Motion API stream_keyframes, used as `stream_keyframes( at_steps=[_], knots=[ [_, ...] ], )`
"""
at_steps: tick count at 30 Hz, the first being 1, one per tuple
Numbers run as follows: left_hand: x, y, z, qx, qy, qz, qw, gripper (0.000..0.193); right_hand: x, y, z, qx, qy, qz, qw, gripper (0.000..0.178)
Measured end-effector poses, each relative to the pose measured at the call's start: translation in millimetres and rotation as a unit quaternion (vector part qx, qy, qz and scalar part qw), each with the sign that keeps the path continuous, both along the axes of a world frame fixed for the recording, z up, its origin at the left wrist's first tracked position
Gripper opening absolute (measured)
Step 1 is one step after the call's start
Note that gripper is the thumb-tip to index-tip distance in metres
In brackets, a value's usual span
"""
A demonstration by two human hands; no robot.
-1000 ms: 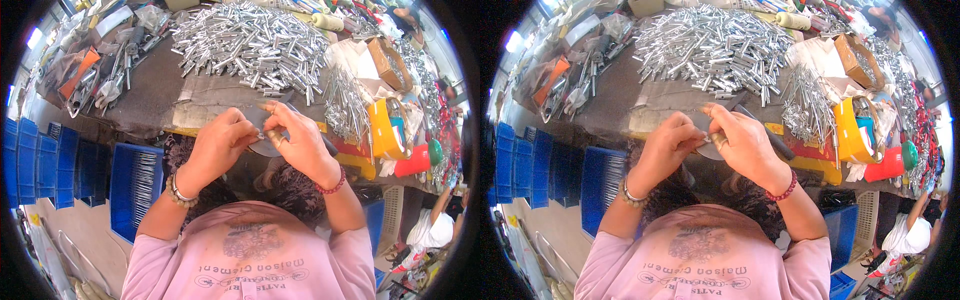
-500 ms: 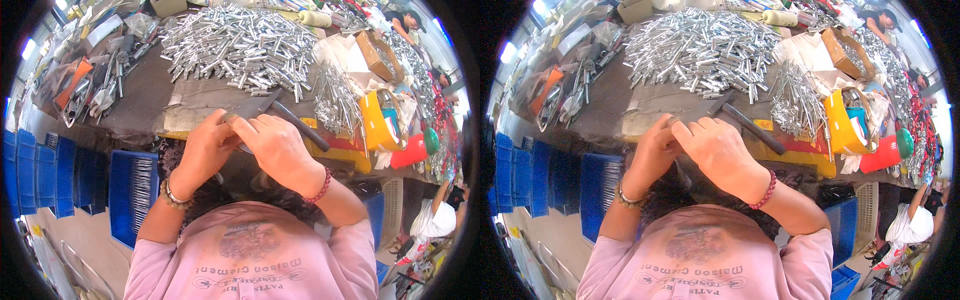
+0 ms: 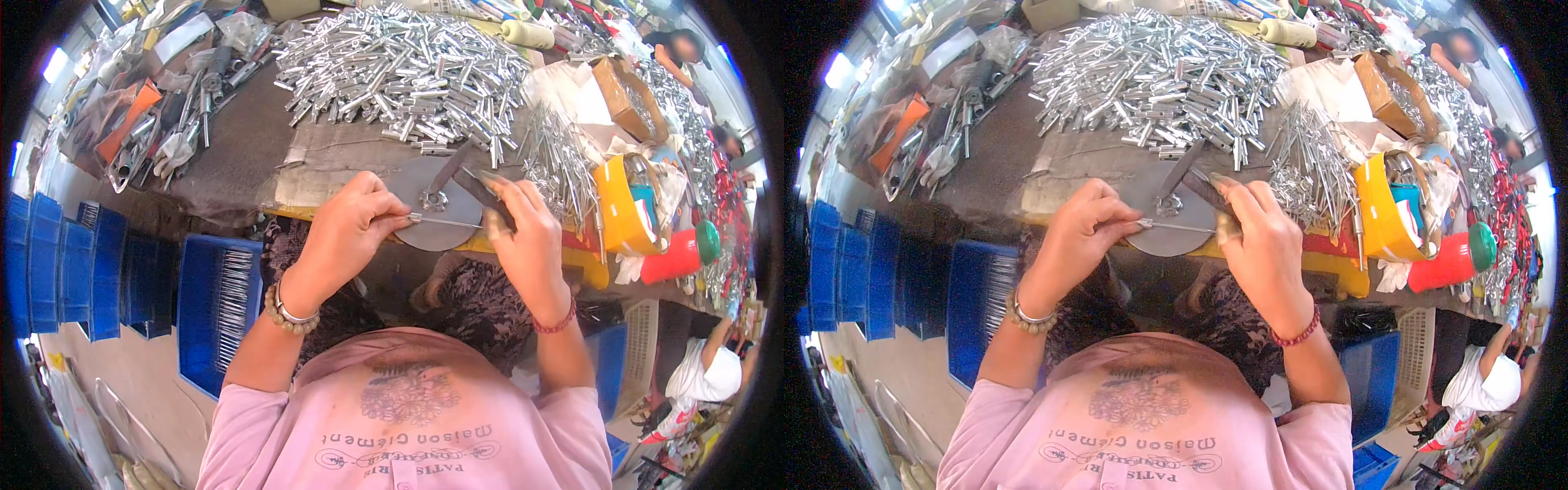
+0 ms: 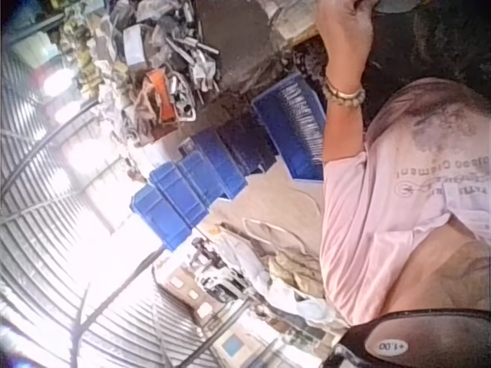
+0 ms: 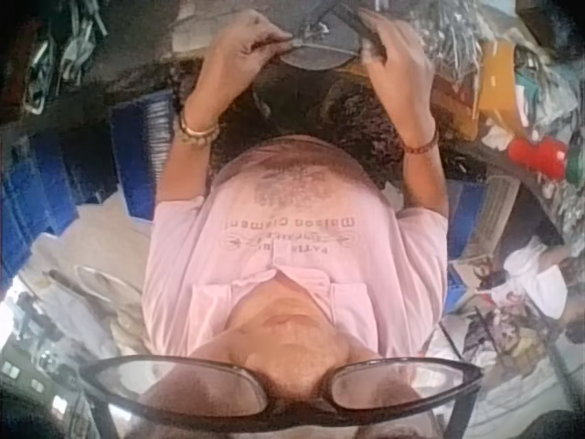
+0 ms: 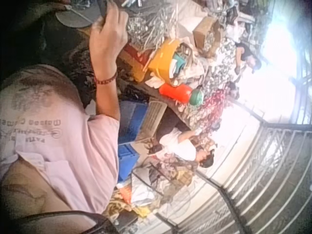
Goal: The person assembles metal parts by inserting metal pins into metal tubes, tapping them with a small hammer on a metal plate, and placing the finished pieces into a blue bin.
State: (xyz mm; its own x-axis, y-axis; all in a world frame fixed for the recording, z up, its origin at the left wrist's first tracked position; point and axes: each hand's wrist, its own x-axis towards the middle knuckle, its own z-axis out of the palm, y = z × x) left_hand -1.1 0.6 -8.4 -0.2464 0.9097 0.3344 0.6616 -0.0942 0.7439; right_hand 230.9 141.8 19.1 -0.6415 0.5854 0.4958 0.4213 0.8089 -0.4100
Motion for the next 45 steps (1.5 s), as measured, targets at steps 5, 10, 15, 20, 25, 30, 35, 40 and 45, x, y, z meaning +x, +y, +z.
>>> stream_keyframes(
  at_steps=[5,10,15,20,25,30,35,40,45],
  knots=[
    [-1,1,-2,0.009,-0.01,-0.008,1.0,0.015,11,-25,9,0.033,0.027,0.057,0.997,0.041],
    [0,1,-3,0.013,-0.007,-0.005,1.0,0.017,9,-36,-2,0.05,-0.012,0.097,0.994,0.033],
    [-2,2,-5,0.014,-0.023,-0.007,1.0,0.016,7,-31,10,0.029,-0.014,0.076,0.997,0.032],
    [-2,0,-4,-0.008,-0.102,-0.022,0.994,0.014,10,-32,29,0.059,0.114,0.063,0.99,0.037],
    [-4,2,-3,-0.007,-0.095,-0.029,0.995,0.013,10,-37,10,0.051,-0.054,0.074,0.995,0.029],
    [-8,0,-3,-0.019,-0.071,-0.036,0.997,0.013,11,-40,31,0.089,0.009,0.062,0.994,0.034],
    [-6,3,-3,-0.013,-0.111,-0.044,0.993,0.015,15,-43,5,0.082,-0.055,0.064,0.993,0.027],
    [-8,1,-1,-0.025,-0.081,-0.033,0.996,0.014,14,-37,16,0.104,-0.035,0.058,0.992,0.032],
    [-9,0,-4,-0.02,-0.102,-0.037,0.994,0.013,13,-46,22,0.136,0.118,0.04,0.983,0.036]
  ],
)
